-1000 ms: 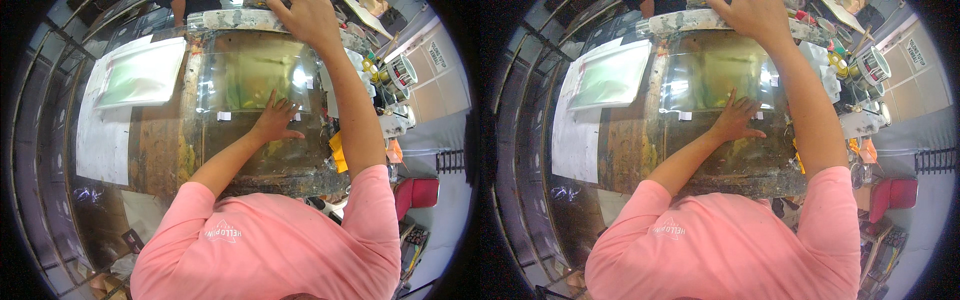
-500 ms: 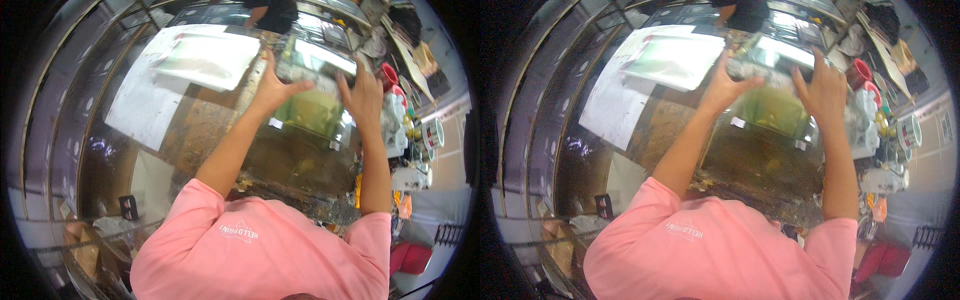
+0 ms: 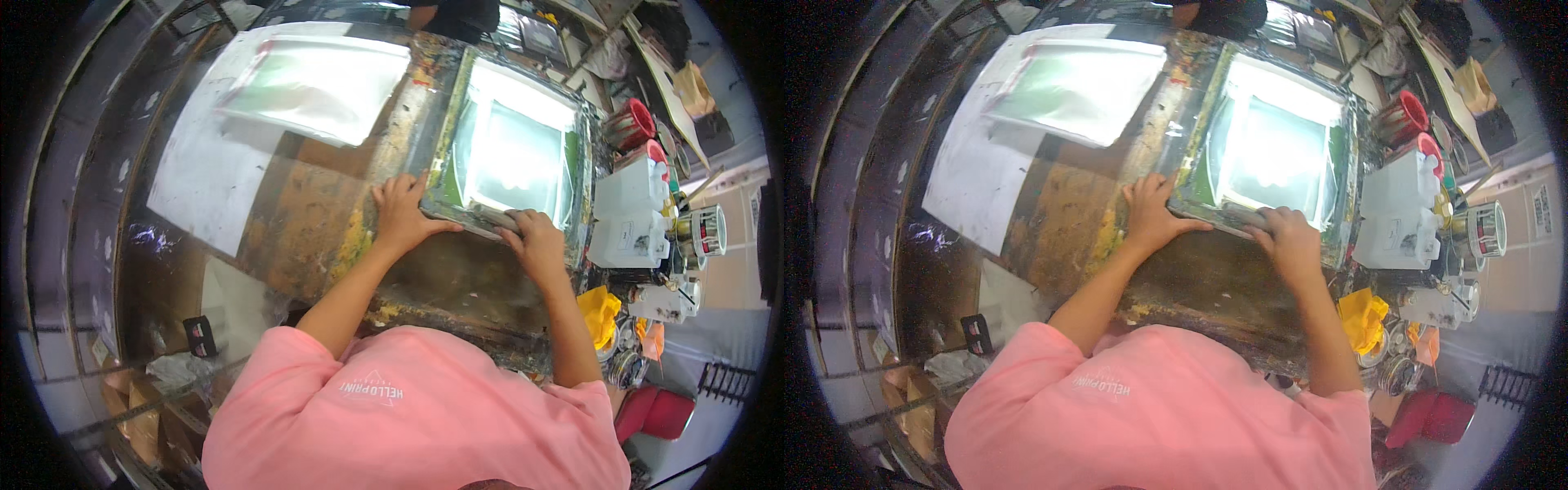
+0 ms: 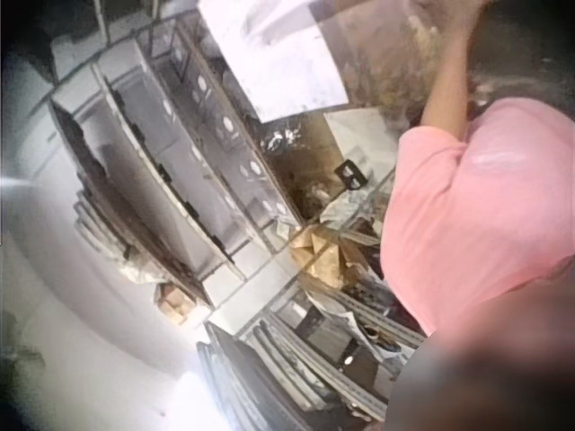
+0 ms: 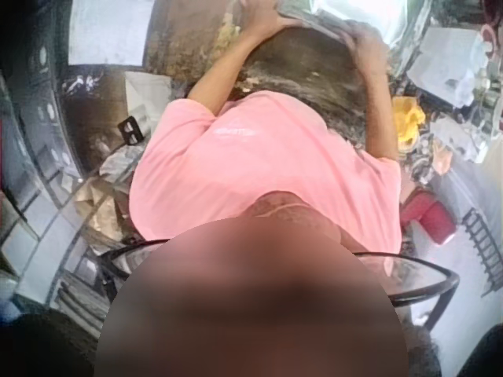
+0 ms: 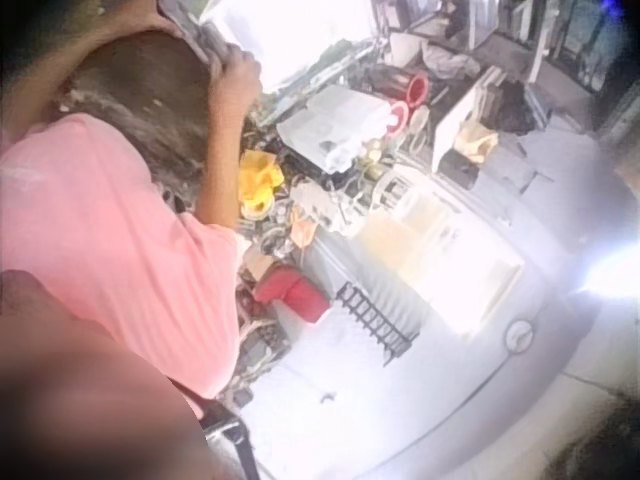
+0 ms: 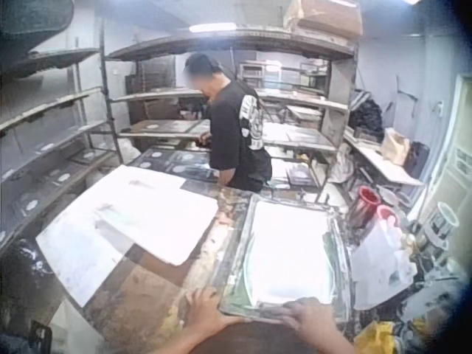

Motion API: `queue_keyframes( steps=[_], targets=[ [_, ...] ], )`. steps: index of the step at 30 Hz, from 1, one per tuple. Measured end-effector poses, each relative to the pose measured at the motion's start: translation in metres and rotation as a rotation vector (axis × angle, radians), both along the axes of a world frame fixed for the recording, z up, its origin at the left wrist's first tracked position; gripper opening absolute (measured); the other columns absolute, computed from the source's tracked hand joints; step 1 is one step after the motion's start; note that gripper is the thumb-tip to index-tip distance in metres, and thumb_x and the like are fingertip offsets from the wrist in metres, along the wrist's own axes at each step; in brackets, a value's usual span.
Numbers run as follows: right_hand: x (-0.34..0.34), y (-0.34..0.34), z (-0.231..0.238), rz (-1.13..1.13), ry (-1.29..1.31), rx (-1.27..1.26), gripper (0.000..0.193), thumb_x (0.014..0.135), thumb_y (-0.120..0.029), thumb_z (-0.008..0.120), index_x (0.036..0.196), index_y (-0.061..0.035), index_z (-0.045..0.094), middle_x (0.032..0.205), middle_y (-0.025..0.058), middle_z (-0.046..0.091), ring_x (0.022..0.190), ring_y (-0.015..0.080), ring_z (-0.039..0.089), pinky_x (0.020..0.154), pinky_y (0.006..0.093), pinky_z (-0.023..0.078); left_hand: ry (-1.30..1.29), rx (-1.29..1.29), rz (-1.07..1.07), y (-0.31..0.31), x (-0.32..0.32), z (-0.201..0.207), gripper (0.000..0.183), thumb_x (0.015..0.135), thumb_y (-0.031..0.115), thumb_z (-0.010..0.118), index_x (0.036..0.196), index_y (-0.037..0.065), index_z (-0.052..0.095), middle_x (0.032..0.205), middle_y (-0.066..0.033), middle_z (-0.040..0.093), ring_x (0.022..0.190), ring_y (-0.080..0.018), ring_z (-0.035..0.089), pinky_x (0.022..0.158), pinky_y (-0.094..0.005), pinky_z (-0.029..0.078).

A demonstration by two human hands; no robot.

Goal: The person repeatedly applies ink to a screen printing frame using a squeegee, then lifts the frame to reveal a flower-shaped print on the fabric below. The person also wipes the frame with a yellow cloth between cycles.

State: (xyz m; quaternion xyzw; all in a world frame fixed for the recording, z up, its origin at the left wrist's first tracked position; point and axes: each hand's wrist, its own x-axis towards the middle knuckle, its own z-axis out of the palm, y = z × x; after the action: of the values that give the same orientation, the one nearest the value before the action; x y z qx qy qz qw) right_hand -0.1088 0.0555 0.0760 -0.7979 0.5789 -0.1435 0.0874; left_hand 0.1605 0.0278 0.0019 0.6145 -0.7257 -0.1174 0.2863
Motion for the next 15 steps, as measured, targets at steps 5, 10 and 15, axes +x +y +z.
queue_keyframes(
  steps=[5, 10, 15],
  targets=[
    [-0.002, -0.032, -0.022, 0.013, 0.124, -0.082, 0.037, 0.091, -0.035, 0.075, 0.121, -0.013, 0.074, 0.106, 0.0065, 0.069, 0.101, 0.0296, 0.066, 0.077, 0.0435, 0.056, -0.003, 0.038, 0.0, 0.005, 0.005, 0.001, 0.12, 0.048, 0.078, 0.088, 0.14, 0.003, 0.065, 0.113, -0.0084, 0.057, 0.116, -0.0264, 0.05, 0.106, -0.0466, 0.027],
    [-0.017, -0.142, -0.033, 0.001, 0.104, -0.222, 0.036, 0.095, -0.04, 0.07, 0.118, -0.0131, 0.073, 0.104, 0.0096, 0.071, 0.097, 0.0318, 0.069, 0.075, 0.0472, 0.059, 0.011, 0.013, -0.008, 0.002, 0.005, 0.004, 0.119, 0.047, 0.076, 0.09, 0.139, 0.004, 0.065, 0.111, -0.0084, 0.058, 0.114, -0.0266, 0.051, 0.105, -0.0463, 0.029],
    [-0.042, -0.235, -0.024, -0.001, 0.183, -0.115, 0.046, 0.096, -0.051, 0.067, 0.12, -0.0131, 0.075, 0.107, 0.0114, 0.074, 0.098, 0.0338, 0.071, 0.081, 0.0478, 0.057, 0.055, 0.01, -0.045, -0.003, 0.006, 0.002, 0.123, 0.052, 0.08, 0.085, 0.141, -0.001, 0.063, 0.113, -0.0076, 0.056, 0.114, -0.0259, 0.048, 0.104, -0.0463, 0.029]
  ],
)
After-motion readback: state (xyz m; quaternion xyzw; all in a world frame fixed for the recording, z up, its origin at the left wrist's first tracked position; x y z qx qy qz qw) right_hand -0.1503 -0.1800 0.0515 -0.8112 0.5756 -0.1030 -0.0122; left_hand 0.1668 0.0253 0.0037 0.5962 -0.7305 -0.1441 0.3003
